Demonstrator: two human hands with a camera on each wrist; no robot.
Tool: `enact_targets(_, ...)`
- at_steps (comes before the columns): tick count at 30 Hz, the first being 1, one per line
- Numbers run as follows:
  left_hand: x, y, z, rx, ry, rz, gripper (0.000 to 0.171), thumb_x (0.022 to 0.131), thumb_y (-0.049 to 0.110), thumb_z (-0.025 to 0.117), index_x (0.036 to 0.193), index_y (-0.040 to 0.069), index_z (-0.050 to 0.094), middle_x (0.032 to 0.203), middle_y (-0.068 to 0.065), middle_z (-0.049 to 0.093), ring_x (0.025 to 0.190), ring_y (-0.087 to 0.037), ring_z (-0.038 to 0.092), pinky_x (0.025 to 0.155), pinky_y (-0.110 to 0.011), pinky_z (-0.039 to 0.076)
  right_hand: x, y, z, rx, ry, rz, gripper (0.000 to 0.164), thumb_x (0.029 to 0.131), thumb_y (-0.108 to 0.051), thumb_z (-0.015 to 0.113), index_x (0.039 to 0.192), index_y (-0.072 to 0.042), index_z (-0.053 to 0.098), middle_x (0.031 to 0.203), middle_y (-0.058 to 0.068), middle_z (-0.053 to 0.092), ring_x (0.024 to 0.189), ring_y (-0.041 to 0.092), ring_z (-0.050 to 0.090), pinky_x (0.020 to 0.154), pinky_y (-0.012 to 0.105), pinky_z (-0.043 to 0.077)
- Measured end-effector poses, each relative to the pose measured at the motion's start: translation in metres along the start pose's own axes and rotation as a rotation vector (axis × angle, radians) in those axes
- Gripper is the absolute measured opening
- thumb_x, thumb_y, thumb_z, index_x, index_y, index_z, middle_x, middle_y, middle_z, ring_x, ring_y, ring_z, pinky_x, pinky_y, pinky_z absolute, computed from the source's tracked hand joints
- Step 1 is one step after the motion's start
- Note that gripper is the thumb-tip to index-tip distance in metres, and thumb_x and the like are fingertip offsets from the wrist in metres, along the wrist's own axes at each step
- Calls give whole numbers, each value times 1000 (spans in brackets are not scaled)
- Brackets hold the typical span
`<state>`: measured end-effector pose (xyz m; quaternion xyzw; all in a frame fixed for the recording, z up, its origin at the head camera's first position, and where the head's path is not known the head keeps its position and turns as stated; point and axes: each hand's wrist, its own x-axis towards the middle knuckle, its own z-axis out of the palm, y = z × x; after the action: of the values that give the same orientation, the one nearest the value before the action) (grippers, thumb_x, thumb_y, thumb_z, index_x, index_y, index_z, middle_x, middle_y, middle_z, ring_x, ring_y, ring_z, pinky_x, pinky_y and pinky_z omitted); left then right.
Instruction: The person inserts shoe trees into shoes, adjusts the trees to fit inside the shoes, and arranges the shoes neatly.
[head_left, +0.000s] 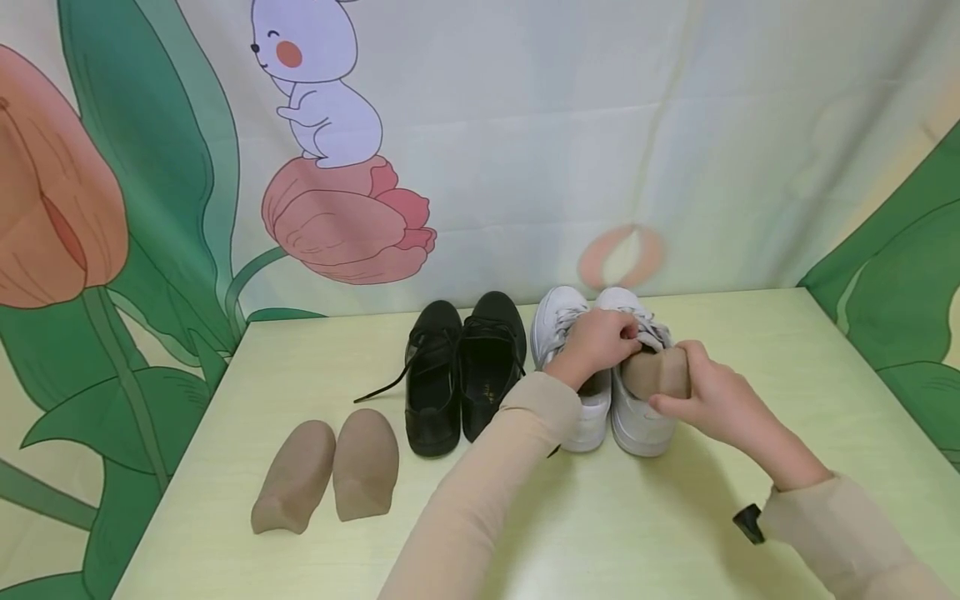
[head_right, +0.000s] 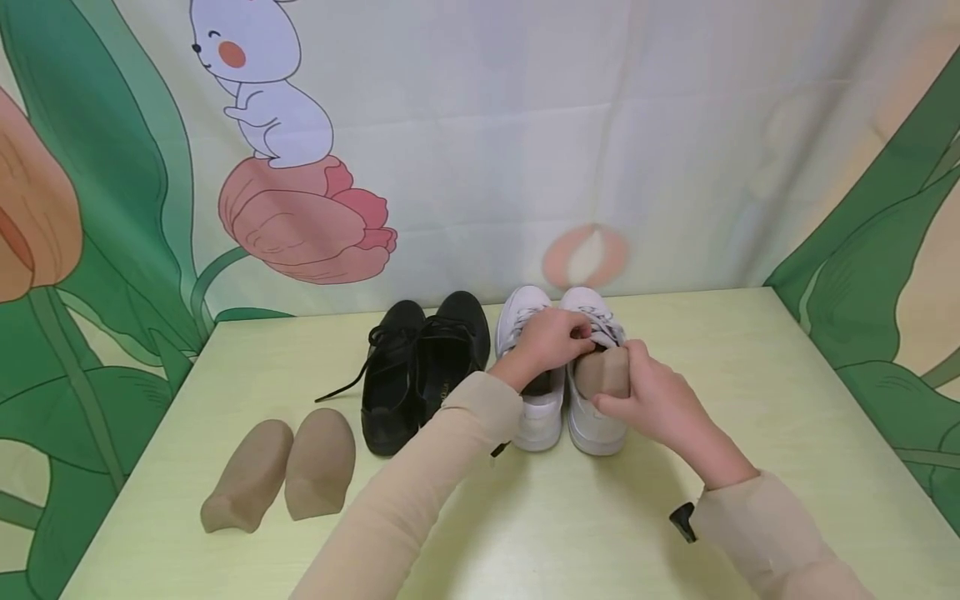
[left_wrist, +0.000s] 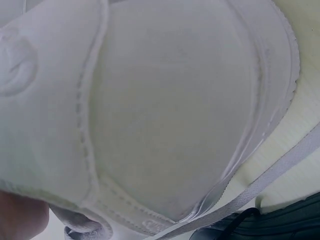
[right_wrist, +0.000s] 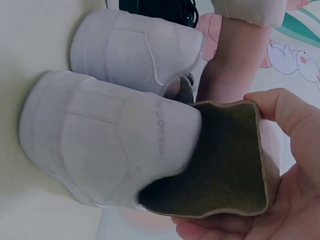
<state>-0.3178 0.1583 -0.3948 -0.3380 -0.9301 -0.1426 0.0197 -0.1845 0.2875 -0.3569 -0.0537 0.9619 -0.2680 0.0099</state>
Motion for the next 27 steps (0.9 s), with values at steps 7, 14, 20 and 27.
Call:
enact_targets(7,-2,0,-2,-14,-17,9,11,82,32,60,79,22,63,74,10,60,72,-8,53,62,-20,38,9,-2,-8,-37,-52,4,60,74,-22,60,118,9,34,78,16,58,61,19,52,52,28,40)
enact_targets(14,-2,-1,-3,17,-32,41,10,84,31,57,82,23,63,79,11,62,76,-8,55,67,-23,42,17,-1,-19,-80,-97,37,65,73,-24,61,121,9,32,84,19,59,65,21,54,53,29,41)
enact_targets(20,-2,-1,-4,21,-48,49,10,85,30,57,84,22,63,81,10,63,78,-10,57,69,-25,43,23,0,-26,-105,-135,47,66,73,-26,61,122,8,33,88,21,59,69,24,55,55,31,42)
enact_targets(27,-4,-3,-5,13,-59,60,10,85,30,57,86,21,62,83,8,63,79,-11,58,69,-24,43,26,-3,-28,-117,-163,45,62,72,-24,62,120,5,35,85,17,59,69,23,54,56,31,41)
